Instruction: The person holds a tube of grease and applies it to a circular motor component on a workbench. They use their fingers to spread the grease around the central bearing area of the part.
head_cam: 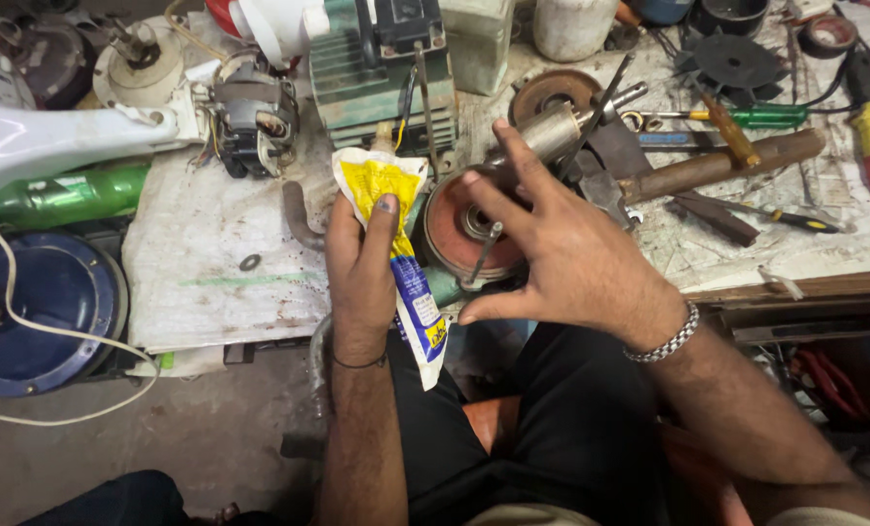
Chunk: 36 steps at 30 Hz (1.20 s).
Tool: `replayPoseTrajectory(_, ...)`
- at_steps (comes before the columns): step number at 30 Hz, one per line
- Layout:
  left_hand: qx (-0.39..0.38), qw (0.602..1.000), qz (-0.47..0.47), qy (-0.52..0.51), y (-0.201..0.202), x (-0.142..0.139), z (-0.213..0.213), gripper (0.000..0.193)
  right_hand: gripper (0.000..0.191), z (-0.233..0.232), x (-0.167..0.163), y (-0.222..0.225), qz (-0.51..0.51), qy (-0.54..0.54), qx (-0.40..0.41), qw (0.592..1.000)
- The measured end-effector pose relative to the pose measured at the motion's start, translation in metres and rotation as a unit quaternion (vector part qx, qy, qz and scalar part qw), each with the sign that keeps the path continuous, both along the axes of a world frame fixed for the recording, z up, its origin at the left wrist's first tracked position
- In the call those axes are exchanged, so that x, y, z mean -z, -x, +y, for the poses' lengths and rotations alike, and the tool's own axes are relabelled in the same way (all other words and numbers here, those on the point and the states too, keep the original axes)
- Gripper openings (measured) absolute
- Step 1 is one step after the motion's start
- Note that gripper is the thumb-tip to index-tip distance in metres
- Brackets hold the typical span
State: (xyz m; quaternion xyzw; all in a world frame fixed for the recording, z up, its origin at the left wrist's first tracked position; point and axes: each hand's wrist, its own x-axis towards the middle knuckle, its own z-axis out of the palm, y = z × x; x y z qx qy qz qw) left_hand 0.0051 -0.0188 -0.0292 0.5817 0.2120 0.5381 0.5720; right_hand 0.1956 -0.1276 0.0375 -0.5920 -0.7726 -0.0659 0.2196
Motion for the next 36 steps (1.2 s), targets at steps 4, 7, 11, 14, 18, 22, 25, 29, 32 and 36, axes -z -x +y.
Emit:
replayPoseTrajectory(4, -0.004, 1.000, 0.004, -0.003, 0.000, 0.002, 0.000, 0.024, 0.116, 0.001, 0.002, 0.001, -0.004, -0.021, -0.013, 1.000)
replayPoseTrajectory(7, -0.005, 1.000, 0.001, 0.007, -0.001, 0.002, -0.001, 0.024, 0.121, -0.001, 0.003, 0.000, 0.008, 0.019, 0.011, 1.000)
replayPoseTrajectory(11, 0.008, 1.000, -0.014, 0.019, -0.001, 0.002, -0.002, 0.024, 0.120, -0.004, 0.002, 0.000, 0.009, 0.008, 0.008, 1.000)
replayPoseTrajectory(14, 0.012, 1.000, -0.020, 0.020, -0.002, 0.001, -0.002, 0.024, 0.121, -0.007, 0.001, 0.001, -0.004, 0.014, 0.019, 1.000)
replayPoseTrajectory(18, 0.003, 1.000, -0.006, 0.007, -0.002, 0.000, -0.003, 0.026, 0.122, -0.012, 0.001, 0.003, 0.001, 0.024, 0.022, 0.999)
replayPoseTrajectory(22, 0.001, 1.000, -0.001, 0.000, -0.002, 0.000, -0.003, 0.027, 0.129, -0.014, 0.001, 0.002, 0.020, 0.026, 0.027, 0.999)
replayPoseTrajectory(25, 0.003, 1.000, -0.004, -0.004, -0.002, 0.000, -0.001, 0.027, 0.117, -0.015, 0.002, 0.002, 0.003, -0.012, 0.001, 1.000)
replayPoseTrajectory(29, 0.010, 1.000, -0.016, 0.009, -0.002, 0.001, -0.001, 0.028, 0.121, -0.016, 0.003, 0.001, 0.000, 0.008, 0.017, 1.000)
replayPoseTrajectory(32, 0.001, 1.000, 0.002, 0.001, -0.002, 0.001, -0.001, 0.026, 0.121, -0.016, 0.003, 0.001, -0.011, 0.021, 0.026, 0.999)
replayPoseTrajectory(36, 0.001, 1.000, 0.000, 0.004, -0.001, 0.000, -0.002, 0.025, 0.123, -0.019, 0.004, 0.001, 0.008, 0.031, 0.039, 0.999)
